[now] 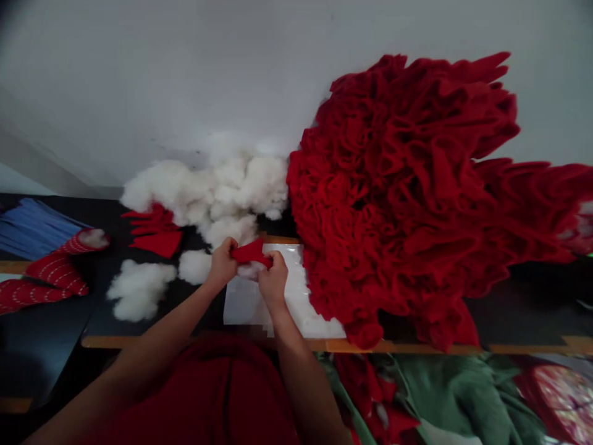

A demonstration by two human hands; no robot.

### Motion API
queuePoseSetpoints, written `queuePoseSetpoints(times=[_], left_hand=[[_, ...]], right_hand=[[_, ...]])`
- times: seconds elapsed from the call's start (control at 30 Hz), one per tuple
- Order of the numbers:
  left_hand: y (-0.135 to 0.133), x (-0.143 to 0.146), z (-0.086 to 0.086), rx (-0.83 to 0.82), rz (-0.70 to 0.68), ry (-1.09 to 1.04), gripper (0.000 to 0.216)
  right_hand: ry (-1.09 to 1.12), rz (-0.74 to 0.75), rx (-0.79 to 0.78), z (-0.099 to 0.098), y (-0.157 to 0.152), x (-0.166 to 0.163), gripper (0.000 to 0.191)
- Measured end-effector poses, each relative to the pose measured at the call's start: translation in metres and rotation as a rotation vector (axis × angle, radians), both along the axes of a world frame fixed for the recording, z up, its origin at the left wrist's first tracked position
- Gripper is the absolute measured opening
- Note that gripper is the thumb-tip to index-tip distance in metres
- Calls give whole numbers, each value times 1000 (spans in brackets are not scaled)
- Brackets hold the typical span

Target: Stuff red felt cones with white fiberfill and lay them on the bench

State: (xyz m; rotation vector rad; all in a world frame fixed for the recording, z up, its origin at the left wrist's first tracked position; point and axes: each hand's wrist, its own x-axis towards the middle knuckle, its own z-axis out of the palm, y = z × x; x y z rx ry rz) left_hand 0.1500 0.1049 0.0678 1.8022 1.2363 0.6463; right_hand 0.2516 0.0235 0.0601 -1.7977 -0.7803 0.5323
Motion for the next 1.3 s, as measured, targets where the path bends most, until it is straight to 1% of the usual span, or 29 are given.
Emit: queuePoseSetpoints(times=[0.03, 0.07, 0.13, 0.2, 0.27, 0.3, 0.37, 0.4, 0.47, 0.53, 0.57, 0.63, 0.7, 0.77, 0.8, 0.83, 0.87, 0.93, 1.0, 1.03, 1.07, 1.1, 1.13, 1.23, 1.3], left_hand=[[1, -2, 1, -30, -32, -3, 15], [3, -4, 4, -62, -92, -14, 16], [6, -9, 12, -156, -290, -56, 25], [7, -13, 22, -238, -458, -111, 38], [7, -14, 28, -232, -509, -128, 41], [7, -14, 29, -202, -493, -125, 38], [6, -13, 27, -127, -414, -110, 33], [5, -12, 25, -108, -373, -114, 31], [2, -11, 21, -117, -287, -138, 27], [-2, -10, 16, -142, -243, -154, 26], [-4, -10, 15, -143, -238, -148, 25], [-9, -7, 12, -80, -238, -74, 23], [-11, -5, 10, 8, -212, 51, 18], [-9, -3, 8, 49, -163, 147, 17], [-7, -3, 7, 40, -140, 166, 16], [-5, -4, 7, -4, -128, 148, 17], [-3, -5, 7, -82, -129, 83, 19], [-3, -9, 7, -315, -190, -167, 29], [-6, -13, 7, -519, -274, -439, 49], [-9, -14, 6, -558, -291, -520, 59], [-11, -14, 4, -562, -272, -558, 65], [-12, -13, 1, -532, -213, -562, 65], [-13, -12, -3, -482, -127, -550, 59], [-9, -4, -15, -325, 120, -486, 32], [-7, 0, -18, -299, 199, -410, 25]], right_hand=[[-26, -8, -9, -2, 0, 3, 28], [-56, -8, -10, -5, 1, 6, 28], [-123, 24, 10, -8, 1, 10, 29], [-190, 104, 50, -8, 2, 11, 29], [-236, 204, 94, -4, 3, 9, 28], [-244, 242, 113, -1, 3, 7, 29], [-199, 274, 150, 5, 3, 5, 30], [-130, 279, 168, 7, 2, 4, 32], [76, 286, 180, 10, 0, 4, 38], [235, 257, 141, 9, -3, 2, 40], [255, 224, 109, 8, -3, 2, 37], [173, 129, 53, 6, -3, 1, 28], [58, -3, -2, 5, 1, 3, 22], [-2, -129, -66, 4, 5, 7, 20], [-9, -162, -90, 4, 8, 9, 19], [-6, -172, -101, 4, 10, 11, 20], [2, -164, -99, 4, 12, 13, 21], [27, -162, -80, 3, 15, 15, 23], [57, -200, -76, 2, 16, 14, 25], [69, -216, -81, 3, 16, 13, 25], [77, -220, -80, 3, 16, 10, 25], [82, -207, -69, 4, 15, 7, 26], [89, -176, -44, 5, 14, 2, 26], [100, -58, 53, 7, 9, -11, 30], [99, -60, 59, 5, 6, -16, 31]])
